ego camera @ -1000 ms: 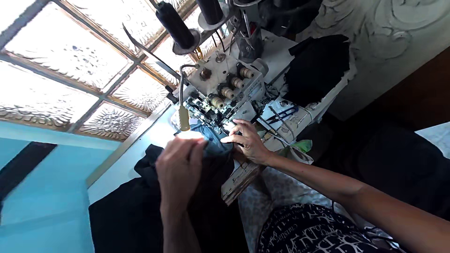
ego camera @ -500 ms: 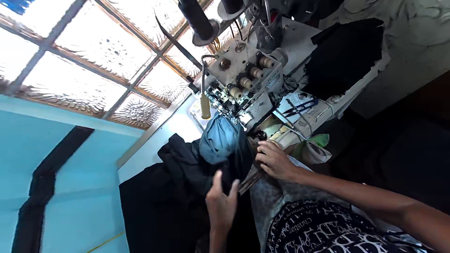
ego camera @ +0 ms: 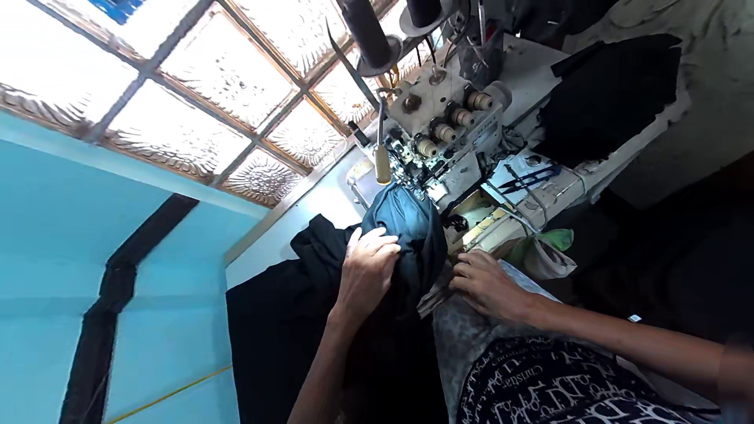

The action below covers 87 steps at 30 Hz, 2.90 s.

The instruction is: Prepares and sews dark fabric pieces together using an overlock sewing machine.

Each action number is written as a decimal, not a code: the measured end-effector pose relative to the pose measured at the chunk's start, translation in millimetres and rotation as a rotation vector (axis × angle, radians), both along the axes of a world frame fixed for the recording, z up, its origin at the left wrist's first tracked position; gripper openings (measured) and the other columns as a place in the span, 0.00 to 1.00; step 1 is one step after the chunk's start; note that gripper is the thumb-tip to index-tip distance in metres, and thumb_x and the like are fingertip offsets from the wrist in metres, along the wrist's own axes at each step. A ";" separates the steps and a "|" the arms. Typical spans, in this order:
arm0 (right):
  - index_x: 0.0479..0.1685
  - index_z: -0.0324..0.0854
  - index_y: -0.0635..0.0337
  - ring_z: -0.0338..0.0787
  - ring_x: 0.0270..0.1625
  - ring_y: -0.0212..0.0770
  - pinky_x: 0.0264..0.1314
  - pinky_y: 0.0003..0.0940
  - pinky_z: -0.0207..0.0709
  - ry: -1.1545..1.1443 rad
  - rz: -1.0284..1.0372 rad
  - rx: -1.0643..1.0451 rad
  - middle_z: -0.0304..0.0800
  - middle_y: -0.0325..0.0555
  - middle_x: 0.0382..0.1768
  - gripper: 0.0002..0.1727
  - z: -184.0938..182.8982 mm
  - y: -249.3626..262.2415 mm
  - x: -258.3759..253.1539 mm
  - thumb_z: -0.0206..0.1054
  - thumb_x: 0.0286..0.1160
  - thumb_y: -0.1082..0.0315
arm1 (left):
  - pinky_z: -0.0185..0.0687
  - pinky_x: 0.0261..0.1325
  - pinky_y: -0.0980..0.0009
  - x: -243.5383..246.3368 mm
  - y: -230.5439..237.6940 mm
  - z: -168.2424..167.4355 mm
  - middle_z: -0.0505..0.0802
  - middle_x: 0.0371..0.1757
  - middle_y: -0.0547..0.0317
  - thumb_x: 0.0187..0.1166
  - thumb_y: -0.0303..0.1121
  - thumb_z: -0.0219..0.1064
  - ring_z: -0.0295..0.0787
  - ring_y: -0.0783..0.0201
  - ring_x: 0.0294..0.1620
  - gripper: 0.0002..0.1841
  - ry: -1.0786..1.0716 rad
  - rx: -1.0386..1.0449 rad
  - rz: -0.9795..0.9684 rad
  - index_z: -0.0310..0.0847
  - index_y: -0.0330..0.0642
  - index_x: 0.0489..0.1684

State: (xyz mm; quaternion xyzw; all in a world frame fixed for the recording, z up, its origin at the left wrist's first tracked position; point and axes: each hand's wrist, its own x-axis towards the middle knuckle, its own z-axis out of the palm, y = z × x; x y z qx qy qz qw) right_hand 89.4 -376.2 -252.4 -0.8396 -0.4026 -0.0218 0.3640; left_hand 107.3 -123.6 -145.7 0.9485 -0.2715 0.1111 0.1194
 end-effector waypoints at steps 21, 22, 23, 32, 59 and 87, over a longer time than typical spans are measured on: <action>0.49 0.91 0.67 0.94 0.50 0.47 0.57 0.45 0.85 0.099 0.317 0.467 0.95 0.53 0.46 0.10 94.7 56.3 35.9 0.66 0.78 0.75 | 0.86 0.49 0.71 6.3 62.3 119.5 0.90 0.43 0.66 0.60 0.50 0.78 0.87 0.72 0.45 0.22 0.251 0.068 0.020 0.90 0.44 0.45; 0.51 0.91 0.65 0.94 0.52 0.47 0.58 0.45 0.86 0.006 0.226 0.448 0.95 0.51 0.47 0.11 95.0 58.1 48.1 0.68 0.77 0.72 | 0.86 0.50 0.72 4.0 60.1 125.4 0.90 0.43 0.67 0.61 0.50 0.78 0.88 0.74 0.45 0.21 0.254 0.060 0.012 0.91 0.45 0.46; 0.55 0.89 0.63 0.93 0.54 0.47 0.61 0.46 0.84 -0.071 0.180 0.370 0.94 0.50 0.48 0.13 92.2 59.7 58.6 0.69 0.77 0.67 | 0.86 0.50 0.74 1.8 58.2 130.4 0.90 0.43 0.68 0.61 0.51 0.78 0.88 0.75 0.45 0.21 0.240 0.078 0.004 0.91 0.46 0.46; 0.35 0.88 0.66 0.83 0.29 0.30 0.33 0.27 0.78 0.120 0.354 0.510 0.87 0.43 0.27 0.11 103.0 38.2 66.7 0.65 0.82 0.69 | 0.83 0.39 0.48 -22.4 42.6 127.9 0.90 0.36 0.55 0.68 0.45 0.74 0.90 0.53 0.37 0.18 0.121 0.293 0.012 0.91 0.39 0.44; 0.40 0.93 0.64 0.91 0.62 0.53 0.69 0.50 0.78 -0.281 0.094 0.430 0.95 0.54 0.55 0.08 71.2 68.4 111.7 0.68 0.77 0.70 | 0.80 0.54 0.88 -32.7 111.4 121.7 0.90 0.44 0.76 0.81 0.34 0.60 0.84 0.90 0.46 0.11 0.255 -0.271 0.282 0.88 0.41 0.45; 0.46 0.90 0.64 0.90 0.37 0.41 0.69 0.47 0.74 -0.015 0.340 0.162 0.93 0.47 0.31 0.09 68.8 -26.5 90.9 0.66 0.73 0.75 | 0.64 0.75 0.37 19.4 -3.2 75.3 0.92 0.31 0.58 0.79 0.36 0.61 0.88 0.52 0.42 0.13 -0.063 0.046 -0.074 0.92 0.41 0.34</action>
